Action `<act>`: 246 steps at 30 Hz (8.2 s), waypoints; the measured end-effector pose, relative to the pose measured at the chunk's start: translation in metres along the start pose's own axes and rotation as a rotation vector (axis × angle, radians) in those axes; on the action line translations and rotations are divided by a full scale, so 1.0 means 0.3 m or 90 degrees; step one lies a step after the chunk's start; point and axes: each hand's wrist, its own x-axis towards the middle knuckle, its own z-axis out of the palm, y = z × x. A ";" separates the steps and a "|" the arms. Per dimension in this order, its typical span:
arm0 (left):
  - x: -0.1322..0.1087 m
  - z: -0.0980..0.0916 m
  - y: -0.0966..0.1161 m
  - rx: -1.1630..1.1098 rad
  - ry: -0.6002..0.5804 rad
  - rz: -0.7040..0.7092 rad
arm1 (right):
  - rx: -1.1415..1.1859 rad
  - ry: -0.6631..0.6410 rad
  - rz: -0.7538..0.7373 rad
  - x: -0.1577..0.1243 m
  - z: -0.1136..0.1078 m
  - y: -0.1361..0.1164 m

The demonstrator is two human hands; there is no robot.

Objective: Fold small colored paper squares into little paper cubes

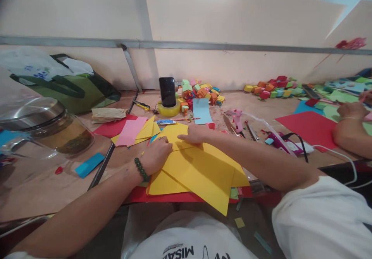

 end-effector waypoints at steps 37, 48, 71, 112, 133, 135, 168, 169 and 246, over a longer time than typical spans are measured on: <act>-0.028 0.020 -0.001 -0.047 0.021 0.040 | 0.152 -0.071 0.065 -0.002 -0.077 -0.006; -0.055 -0.004 0.021 -0.020 -0.037 0.059 | 0.208 -0.127 -0.007 0.110 0.005 -0.068; -0.053 0.000 0.009 0.025 -0.055 0.069 | 0.186 -0.106 -0.018 0.090 0.001 -0.112; -0.063 -0.035 -0.016 0.012 -0.071 0.108 | 0.091 0.095 0.040 -0.173 -0.021 0.065; -0.060 -0.039 -0.017 0.021 -0.083 0.107 | 0.226 -0.067 0.023 0.052 0.054 0.105; -0.057 -0.025 -0.023 0.009 -0.066 0.117 | 0.223 -0.049 0.042 0.008 0.066 0.138; 0.028 0.005 -0.051 -0.079 0.161 -0.048 | 0.225 0.190 -0.010 -0.123 0.118 0.033; 0.021 0.001 -0.048 -0.058 0.186 -0.051 | 0.221 0.183 -0.006 -0.124 0.115 0.030; 0.046 0.051 -0.026 -0.925 0.127 -0.097 | 0.326 0.590 -0.426 -0.087 0.209 0.032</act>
